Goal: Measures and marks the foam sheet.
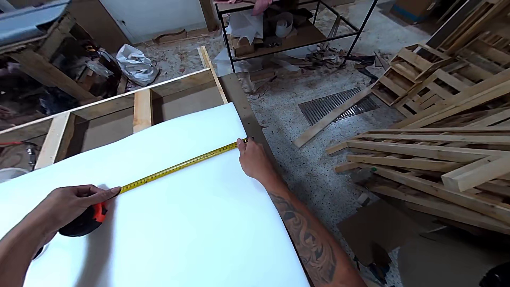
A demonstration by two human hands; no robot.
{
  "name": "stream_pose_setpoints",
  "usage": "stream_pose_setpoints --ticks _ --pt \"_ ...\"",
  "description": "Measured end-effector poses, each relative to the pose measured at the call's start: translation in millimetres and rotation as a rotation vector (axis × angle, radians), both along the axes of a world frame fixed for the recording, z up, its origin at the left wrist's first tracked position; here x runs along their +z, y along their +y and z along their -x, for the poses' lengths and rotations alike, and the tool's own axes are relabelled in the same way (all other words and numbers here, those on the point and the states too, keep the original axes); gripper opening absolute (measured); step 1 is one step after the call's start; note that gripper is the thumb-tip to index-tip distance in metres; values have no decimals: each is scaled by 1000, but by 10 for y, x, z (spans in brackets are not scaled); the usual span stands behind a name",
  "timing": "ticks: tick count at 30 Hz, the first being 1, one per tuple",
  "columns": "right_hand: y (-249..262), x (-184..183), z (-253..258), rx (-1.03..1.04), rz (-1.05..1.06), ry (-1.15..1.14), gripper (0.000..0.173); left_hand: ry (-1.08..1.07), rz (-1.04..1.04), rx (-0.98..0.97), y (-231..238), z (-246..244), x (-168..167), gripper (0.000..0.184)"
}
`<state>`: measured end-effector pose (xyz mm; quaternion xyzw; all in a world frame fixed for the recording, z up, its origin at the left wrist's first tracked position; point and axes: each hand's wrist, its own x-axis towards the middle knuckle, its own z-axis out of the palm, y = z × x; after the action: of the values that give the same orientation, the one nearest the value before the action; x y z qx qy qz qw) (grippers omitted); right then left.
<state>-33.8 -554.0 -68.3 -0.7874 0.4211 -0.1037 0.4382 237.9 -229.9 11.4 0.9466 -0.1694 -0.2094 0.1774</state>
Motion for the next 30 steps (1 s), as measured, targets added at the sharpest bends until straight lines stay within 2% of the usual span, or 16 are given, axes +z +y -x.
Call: stream_pose_setpoints --ticks 6,10,18,21,23,24,26,28,30 --pt "31 -14 44 -5 1 -41 59 21 5 -11 36 -71 -17 26" --pt "91 177 194 -15 -79 -76 60 27 71 -23 76 -76 -53 25" --pt "-17 4 29 33 -17 -3 60 22 70 -26 107 -162 -104 27" --pt "-45 -90 97 34 79 7 65 11 -10 -36 96 -141 -64 34" --pt "-31 -69 245 -51 80 -136 67 5 -48 -38 124 -172 -59 42" --pt "-29 1 367 -98 61 -253 63 9 -48 -36 126 -195 -69 45" --pt "-21 272 658 -91 -174 -543 49 20 -31 -34 165 -260 -116 47" --pt "175 686 860 74 -305 -735 50 23 -11 -43 194 -287 -120 47" --pt "545 1137 924 371 -426 -824 53 21 19 -65 218 -307 -140 46"
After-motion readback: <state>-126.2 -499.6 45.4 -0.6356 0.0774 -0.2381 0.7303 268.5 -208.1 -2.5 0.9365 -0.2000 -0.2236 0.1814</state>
